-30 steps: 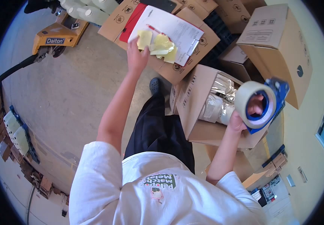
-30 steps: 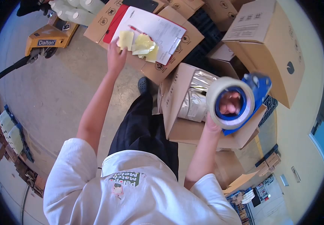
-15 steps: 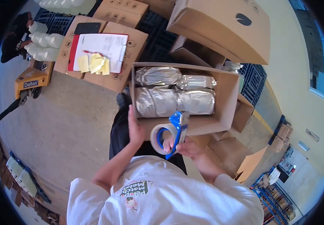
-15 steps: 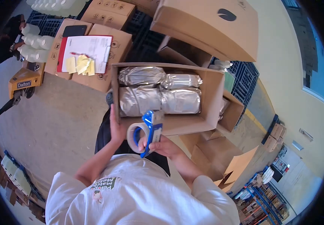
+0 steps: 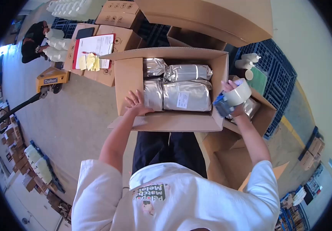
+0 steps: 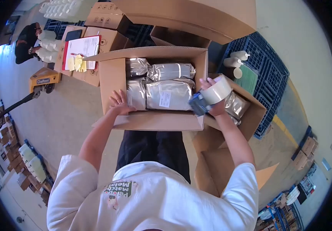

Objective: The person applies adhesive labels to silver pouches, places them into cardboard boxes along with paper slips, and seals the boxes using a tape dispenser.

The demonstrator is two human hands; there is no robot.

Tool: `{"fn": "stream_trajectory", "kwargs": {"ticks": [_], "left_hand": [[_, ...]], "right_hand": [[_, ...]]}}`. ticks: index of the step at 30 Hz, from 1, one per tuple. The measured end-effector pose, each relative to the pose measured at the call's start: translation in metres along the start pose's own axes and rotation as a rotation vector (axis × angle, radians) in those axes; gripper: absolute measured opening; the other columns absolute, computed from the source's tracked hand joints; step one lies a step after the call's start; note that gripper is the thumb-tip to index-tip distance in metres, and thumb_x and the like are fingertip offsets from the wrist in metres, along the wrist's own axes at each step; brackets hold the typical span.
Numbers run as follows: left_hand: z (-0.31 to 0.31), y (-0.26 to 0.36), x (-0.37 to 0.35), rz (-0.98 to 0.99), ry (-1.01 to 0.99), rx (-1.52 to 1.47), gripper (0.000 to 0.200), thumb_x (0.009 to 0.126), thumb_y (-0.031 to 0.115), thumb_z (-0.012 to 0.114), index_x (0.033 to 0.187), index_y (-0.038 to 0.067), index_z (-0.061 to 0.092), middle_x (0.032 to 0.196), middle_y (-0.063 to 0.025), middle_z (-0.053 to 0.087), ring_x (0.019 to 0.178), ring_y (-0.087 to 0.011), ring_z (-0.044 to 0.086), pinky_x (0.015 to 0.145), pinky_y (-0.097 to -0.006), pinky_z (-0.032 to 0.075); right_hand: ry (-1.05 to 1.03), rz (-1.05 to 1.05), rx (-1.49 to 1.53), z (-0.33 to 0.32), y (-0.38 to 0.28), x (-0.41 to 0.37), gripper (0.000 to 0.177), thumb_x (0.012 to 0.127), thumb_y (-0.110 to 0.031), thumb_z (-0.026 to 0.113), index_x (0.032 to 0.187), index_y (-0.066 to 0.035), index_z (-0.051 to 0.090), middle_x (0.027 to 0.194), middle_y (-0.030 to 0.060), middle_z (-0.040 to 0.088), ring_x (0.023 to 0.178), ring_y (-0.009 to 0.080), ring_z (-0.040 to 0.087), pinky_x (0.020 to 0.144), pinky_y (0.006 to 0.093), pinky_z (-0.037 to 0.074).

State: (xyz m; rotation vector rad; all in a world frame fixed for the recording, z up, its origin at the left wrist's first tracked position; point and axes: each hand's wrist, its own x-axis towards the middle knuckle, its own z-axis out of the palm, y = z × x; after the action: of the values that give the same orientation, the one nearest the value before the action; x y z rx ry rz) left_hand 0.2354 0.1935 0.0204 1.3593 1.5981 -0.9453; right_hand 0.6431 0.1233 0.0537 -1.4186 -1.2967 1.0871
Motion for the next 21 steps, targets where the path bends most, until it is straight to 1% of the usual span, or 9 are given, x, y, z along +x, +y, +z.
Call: {"fn": "stream_trajectory", "kwargs": {"ticks": [1,3,5,7,8,11,15,17,21], "left_hand": [[-0.007,-0.005,-0.003,0.102,-0.024,0.008,0.127,0.059,0.065,0.063,0.132,0.009,-0.026,0.134,-0.0219,-0.032,0.122,-0.0486,-0.025,0.098,-0.0635,0.004],[-0.015,-0.025,-0.027,0.225,-0.118,-0.021,0.127,0.058,0.066,0.063,0.133,0.006,-0.021,0.136,-0.0235,-0.027,0.125,-0.0453,-0.018,0.1,-0.0592,0.006],[-0.023,-0.048,-0.052,0.506,-0.313,-0.084,0.128,0.057,0.067,0.064,0.134,-0.001,-0.012,0.138,-0.0266,-0.019,0.131,-0.0387,-0.004,0.104,-0.0504,0.011],[-0.011,-0.071,-0.062,0.563,-0.283,-0.032,0.123,0.058,0.065,0.064,0.136,0.004,-0.008,0.14,-0.0255,-0.014,0.132,-0.0342,0.001,0.105,-0.0463,0.012],[-0.013,-0.08,-0.062,0.633,-0.261,0.008,0.118,0.06,0.064,0.064,0.138,0.008,-0.004,0.141,-0.0243,-0.01,0.133,-0.0297,0.005,0.106,-0.0423,0.013],[-0.029,-0.053,-0.072,0.553,-0.228,0.361,0.117,0.057,0.058,0.07,0.139,0.012,0.001,0.143,-0.0212,-0.004,0.133,-0.0278,0.007,0.107,-0.0372,0.013],[-0.023,-0.069,-0.013,0.615,-0.361,0.098,0.116,0.054,0.046,0.078,0.14,0.013,0.007,0.141,-0.0198,0.017,0.131,-0.0284,0.017,0.105,-0.0395,0.019],[-0.065,-0.043,-0.012,0.454,-0.467,-0.403,0.111,0.054,0.043,0.079,0.139,0.014,0.012,0.138,-0.017,0.028,0.129,-0.027,0.024,0.105,-0.0369,0.021],[-0.077,-0.029,0.006,0.51,-0.253,-0.274,0.108,0.056,0.043,0.078,0.139,0.017,0.014,0.136,-0.013,0.033,0.128,-0.0239,0.027,0.106,-0.0387,0.018]], "right_hand": [[-0.09,-0.283,-0.347,0.012,0.006,0.009,0.039,0.082,-0.023,0.052,0.119,-0.01,0.049,0.123,0.0109,0.049,0.117,0.0228,0.044,0.097,0.0393,0.032],[-0.143,-0.506,-0.269,0.045,-0.011,0.024,0.035,0.079,-0.019,0.052,0.113,-0.01,0.053,0.121,0.0116,0.051,0.115,0.0226,0.046,0.097,0.0356,0.034],[-0.2,-0.602,-0.742,0.086,-0.005,0.032,0.028,0.073,-0.016,0.053,0.1,-0.01,0.059,0.114,0.0094,0.055,0.11,0.0211,0.049,0.095,0.0328,0.035],[-0.358,-0.721,-0.823,0.131,0.045,0.04,0.023,0.068,-0.015,0.053,0.09,-0.011,0.06,0.104,0.0063,0.058,0.106,0.0204,0.051,0.094,0.0336,0.035],[-0.819,-0.428,-0.88,0.141,0.038,0.052,0.023,0.068,-0.014,0.051,0.089,-0.008,0.06,0.1,0.007,0.059,0.101,0.0191,0.052,0.092,0.0328,0.036],[-0.417,-0.822,-0.909,0.17,0.08,0.06,0.016,0.065,-0.014,0.052,0.079,-0.009,0.059,0.089,0.0049,0.059,0.094,0.0187,0.054,0.091,0.0327,0.036],[-0.504,-0.632,-0.868,0.164,0.069,0.061,0.021,0.062,-0.012,0.057,0.082,-0.006,0.059,0.091,0.0073,0.059,0.097,0.021,0.053,0.092,0.034,0.034],[-0.609,-0.59,-0.829,0.159,0.058,0.062,0.023,0.063,-0.011,0.057,0.086,-0.006,0.058,0.094,0.0082,0.059,0.1,0.0227,0.052,0.093,0.0351,0.034],[-0.661,-0.686,-0.887,0.134,0.009,0.116,0.032,0.06,-0.007,0.06,0.092,-0.005,0.058,0.098,0.0106,0.058,0.104,0.0263,0.05,0.095,0.0373,0.033]]}}
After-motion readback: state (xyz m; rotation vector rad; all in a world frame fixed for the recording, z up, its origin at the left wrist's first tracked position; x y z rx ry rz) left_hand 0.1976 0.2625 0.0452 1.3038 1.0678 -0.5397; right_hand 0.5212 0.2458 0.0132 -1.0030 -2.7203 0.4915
